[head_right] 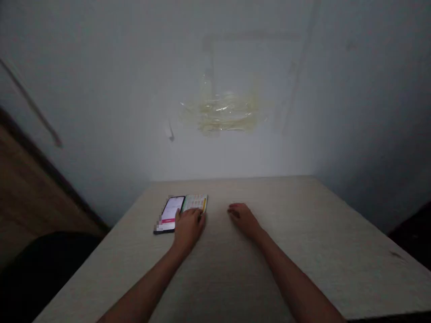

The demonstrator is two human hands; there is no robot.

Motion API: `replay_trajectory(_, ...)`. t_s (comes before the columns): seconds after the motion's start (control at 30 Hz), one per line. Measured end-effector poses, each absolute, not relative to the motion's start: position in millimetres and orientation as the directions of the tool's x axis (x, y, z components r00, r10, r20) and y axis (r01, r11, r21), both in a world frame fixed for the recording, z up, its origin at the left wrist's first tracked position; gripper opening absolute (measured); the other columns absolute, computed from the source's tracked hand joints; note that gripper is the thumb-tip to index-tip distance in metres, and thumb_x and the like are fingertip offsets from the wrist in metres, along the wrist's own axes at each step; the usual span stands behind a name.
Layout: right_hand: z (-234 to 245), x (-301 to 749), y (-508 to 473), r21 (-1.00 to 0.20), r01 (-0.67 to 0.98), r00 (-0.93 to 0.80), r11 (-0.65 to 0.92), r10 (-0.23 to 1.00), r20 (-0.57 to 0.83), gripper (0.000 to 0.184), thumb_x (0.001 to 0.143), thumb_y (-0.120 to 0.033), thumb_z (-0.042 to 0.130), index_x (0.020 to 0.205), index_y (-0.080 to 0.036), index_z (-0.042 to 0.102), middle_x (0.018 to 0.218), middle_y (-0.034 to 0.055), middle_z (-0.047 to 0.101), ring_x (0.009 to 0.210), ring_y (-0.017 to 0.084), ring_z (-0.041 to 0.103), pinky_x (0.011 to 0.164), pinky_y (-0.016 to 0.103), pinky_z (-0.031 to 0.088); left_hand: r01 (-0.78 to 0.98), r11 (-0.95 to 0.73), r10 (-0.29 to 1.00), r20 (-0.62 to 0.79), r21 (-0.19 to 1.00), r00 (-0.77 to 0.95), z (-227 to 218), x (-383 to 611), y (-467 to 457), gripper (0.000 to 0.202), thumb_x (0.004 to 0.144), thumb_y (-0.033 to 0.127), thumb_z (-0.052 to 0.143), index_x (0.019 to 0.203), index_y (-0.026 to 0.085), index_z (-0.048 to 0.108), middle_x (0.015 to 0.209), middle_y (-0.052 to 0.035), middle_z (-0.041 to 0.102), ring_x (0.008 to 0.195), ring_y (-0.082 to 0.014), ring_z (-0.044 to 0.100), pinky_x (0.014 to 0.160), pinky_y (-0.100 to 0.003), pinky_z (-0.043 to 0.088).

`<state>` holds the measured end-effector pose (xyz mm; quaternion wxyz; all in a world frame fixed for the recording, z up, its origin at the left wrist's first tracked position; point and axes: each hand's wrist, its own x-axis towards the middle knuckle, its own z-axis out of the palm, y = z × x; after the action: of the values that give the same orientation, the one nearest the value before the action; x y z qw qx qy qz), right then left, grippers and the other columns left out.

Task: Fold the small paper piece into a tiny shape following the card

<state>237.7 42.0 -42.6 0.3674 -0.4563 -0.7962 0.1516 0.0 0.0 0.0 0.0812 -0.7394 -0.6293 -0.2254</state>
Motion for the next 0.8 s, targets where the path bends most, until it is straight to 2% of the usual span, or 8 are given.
replay_trajectory(0.2, -37.3, 237.3, 38.2, -0.585, 0.613, -0.318, 0.532, 0.843, 0.434, 0.023, 0.089, -0.025, 0.055, 0.105, -0.020, 0.071, 0.115, 0.0097, 0.068, 0.111, 0.021, 0.058, 0.102, 0.041, 0.044, 0.961, -0.177, 0.894, 0.444, 0.214, 0.065, -1.3, -0.4, -1.1, 0.034, 0.096, 0.030, 0.038, 0.088, 0.020, 0.070, 0.098, -0.0083, 0.072, 0.098, -0.0249, 0.062, 0.110, -0.056, 0.020)
replay_trajectory(0.37, -35.0, 237.9, 37.8, -0.593, 0.617, -0.311, 0.518, 0.852, 0.421, 0.023, 0.089, -0.026, 0.055, 0.104, -0.021, 0.071, 0.116, 0.0089, 0.068, 0.111, 0.021, 0.059, 0.101, 0.041, 0.044, 0.941, -0.228, 0.871, 0.485, 0.249, 0.083, -0.3, -0.3, 2.7, 0.031, 0.096, 0.030, 0.041, 0.092, 0.020, 0.070, 0.102, -0.0087, 0.072, 0.104, -0.0252, 0.061, 0.110, -0.055, 0.022)
replay_trajectory(0.57, -34.5, 237.7, 36.5, -0.587, 0.615, -0.317, 0.527, 0.846, 0.428, 0.028, 0.089, -0.028, 0.053, 0.112, -0.022, 0.069, 0.120, 0.0095, 0.066, 0.113, 0.022, 0.058, 0.103, 0.043, 0.044, 0.886, -0.356, 0.820, 0.554, 0.298, 0.144, -6.7, 6.1, 6.7, 0.026, 0.096, 0.033, 0.047, 0.096, 0.024, 0.071, 0.111, -0.0041, 0.072, 0.117, -0.0261, 0.057, 0.113, -0.058, 0.014)
replay_trajectory(0.8, -32.9, 237.7, 35.8, -0.572, 0.592, -0.363, 0.567, 0.822, 0.439, 0.039, 0.087, -0.020, 0.053, 0.124, -0.025, 0.062, 0.130, 0.0068, 0.061, 0.121, 0.021, 0.053, 0.108, 0.044, 0.039, 0.836, -0.469, 0.809, 0.518, 0.284, 0.278, -13.7, 18.1, 4.7, 0.020, 0.093, 0.035, 0.055, 0.092, 0.030, 0.074, 0.108, -0.0007, 0.073, 0.119, -0.0269, 0.056, 0.114, -0.063, 0.007)
